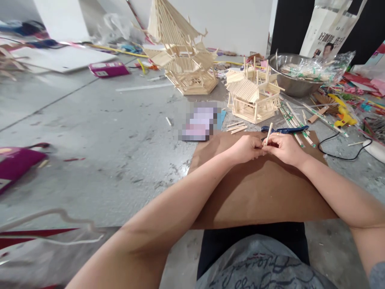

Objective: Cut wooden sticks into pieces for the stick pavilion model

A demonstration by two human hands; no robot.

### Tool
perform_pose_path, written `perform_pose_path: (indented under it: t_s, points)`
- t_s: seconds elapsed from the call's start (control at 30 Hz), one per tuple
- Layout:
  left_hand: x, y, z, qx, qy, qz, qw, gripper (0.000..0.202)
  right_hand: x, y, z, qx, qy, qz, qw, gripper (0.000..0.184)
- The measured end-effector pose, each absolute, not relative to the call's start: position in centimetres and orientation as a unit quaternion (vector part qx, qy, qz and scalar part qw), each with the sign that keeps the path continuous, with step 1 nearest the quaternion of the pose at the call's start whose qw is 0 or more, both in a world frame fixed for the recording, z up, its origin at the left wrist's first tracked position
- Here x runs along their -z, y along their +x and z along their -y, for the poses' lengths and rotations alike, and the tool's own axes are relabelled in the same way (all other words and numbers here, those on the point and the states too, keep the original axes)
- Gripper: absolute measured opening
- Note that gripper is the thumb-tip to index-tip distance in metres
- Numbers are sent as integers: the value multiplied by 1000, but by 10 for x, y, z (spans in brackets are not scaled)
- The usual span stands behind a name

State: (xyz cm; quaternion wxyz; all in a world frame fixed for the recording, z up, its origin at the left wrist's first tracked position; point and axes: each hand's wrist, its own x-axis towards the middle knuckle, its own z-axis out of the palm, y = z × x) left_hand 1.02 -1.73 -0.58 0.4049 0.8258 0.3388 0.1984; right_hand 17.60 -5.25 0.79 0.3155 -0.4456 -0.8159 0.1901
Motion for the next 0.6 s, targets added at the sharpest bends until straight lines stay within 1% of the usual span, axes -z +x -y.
perform_pose_path:
  t_s: [0.37,0.5,0.6]
  points:
    - [2,10,17,-169,817,-348,428,24,-8,174,54,-183,-433,827,308,10]
    - [7,9,15,-189,814,-336,435,27,-8,173,54,-193,-442,813,326,9]
    - [9,8,13,-219,815,-322,428,30,-8,174,54,-229,-464,779,353,10]
